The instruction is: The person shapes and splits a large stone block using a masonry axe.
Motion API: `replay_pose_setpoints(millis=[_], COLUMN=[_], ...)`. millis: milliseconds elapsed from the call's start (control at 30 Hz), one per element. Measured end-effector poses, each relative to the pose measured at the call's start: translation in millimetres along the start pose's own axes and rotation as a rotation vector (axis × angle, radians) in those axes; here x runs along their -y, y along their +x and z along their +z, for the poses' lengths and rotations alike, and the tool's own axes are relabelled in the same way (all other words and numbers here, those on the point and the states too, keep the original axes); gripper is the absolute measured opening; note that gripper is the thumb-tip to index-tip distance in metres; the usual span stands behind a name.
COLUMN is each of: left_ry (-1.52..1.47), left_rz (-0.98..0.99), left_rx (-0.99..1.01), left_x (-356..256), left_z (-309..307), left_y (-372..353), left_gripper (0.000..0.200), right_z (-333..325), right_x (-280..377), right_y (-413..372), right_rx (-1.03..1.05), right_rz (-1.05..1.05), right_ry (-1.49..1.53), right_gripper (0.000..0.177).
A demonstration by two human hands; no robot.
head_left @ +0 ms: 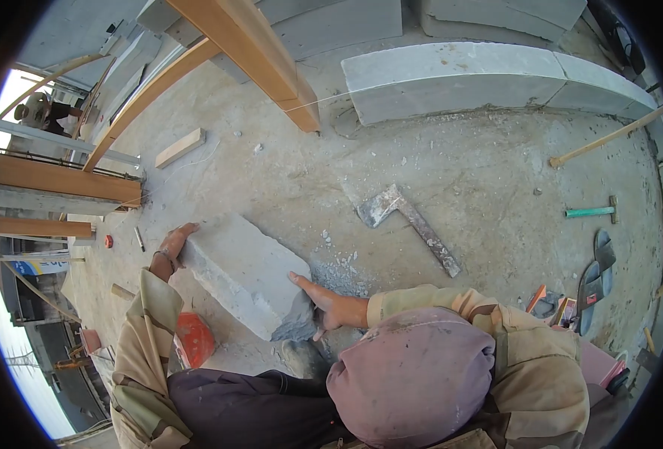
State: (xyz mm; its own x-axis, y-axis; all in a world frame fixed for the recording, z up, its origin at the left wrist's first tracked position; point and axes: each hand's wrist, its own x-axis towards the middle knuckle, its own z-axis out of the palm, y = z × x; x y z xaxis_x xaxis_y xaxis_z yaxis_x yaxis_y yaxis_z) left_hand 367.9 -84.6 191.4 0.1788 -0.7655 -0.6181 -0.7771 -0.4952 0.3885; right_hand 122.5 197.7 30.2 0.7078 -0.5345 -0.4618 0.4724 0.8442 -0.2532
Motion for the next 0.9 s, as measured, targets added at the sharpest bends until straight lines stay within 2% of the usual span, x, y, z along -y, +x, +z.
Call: replay_pose_setpoints(millis=[33,100,133,200,233,267,333,367,467,533,567,633,667,733,800,867,900], left_ry=[-0.028,-0.078,-0.088,-0.55,-0.704,-0.742,-0.802,-0.79,-0.768,-0.845,-0.865,-0.983,-1.006,-1.049,-1.068,-1.091,-1.081], left_rz=[-0.069,-0.208,-0.208,-0.147,-0.117,-0.125,0.071,0.1,0.223,0.402,0.397,0.521,0.487,0.502,0.504,0.516,0.495], left_rx=[-0.007,-0.014,-0.012,0.282,0.406,0.419,0.539,0.571,0.687,0.716,0.721,0.64,0.65,0.685,0.66,0.657,0.672], left_x=[-4,4,7,17,11,2,-15,-18,-22,-20,-26,-40,-43,-59,-73,-82,-84], left_z=[4,3,6,24,32,43,66,80,136,193,214,249,259,270,275,281,287], left_y=[-7,1,-6,-42,-54,-68,-96,-104,-105,-83,-79,-73,-68,-59,-55,-52,-49], left_gripper=[0.077,0.079,0.079,0.074,0.069,0.069,0.068,0.067,0.067,0.064,0.064,0.062,0.062,0.062,0.065,0.078,0.078], right_z=[4,7,10,11,11,8,-10,-22,-64,-93,-104,-123,-134,-151,-162,-173,-169], right_x=[6,20,29,55,62,70,91,104,143,165,173,185,186,187,199,201,208], right_y=[-2,-6,-24,-88,-111,-131,-170,-188,-236,-260,-267,-275,-274,-277,-276,-278,-280], right_rx=[0.004,-0.432,-0.437,-0.353,-0.435,-0.515,-0.54,-0.605,-0.727,-0.808,-0.816,-0.919,-0.936,-1.013,-0.992,-0.988,-1.015], right_rz=[-0.018,0.009,0.012,-0.072,-0.134,-0.201,-0.349,-0.424,-0.624,-0.684,-0.673,-0.757,-0.72,-0.783,-0.791,-0.795,-0.767], right_ry=[-0.008,0.063,0.054,0.08,0.032,-0.025,-0.05,-0.123,-0.317,-0.388,-0.403,-0.469,-0.476,-0.353,-0.362,-0.341,-0.362], right_gripper=[0.118,0.112,0.112,0.108,0.103,0.099,0.096,0.09,0.076,0.068,0.068,0.066,0.066,0.065,0.066,0.067,0.069])
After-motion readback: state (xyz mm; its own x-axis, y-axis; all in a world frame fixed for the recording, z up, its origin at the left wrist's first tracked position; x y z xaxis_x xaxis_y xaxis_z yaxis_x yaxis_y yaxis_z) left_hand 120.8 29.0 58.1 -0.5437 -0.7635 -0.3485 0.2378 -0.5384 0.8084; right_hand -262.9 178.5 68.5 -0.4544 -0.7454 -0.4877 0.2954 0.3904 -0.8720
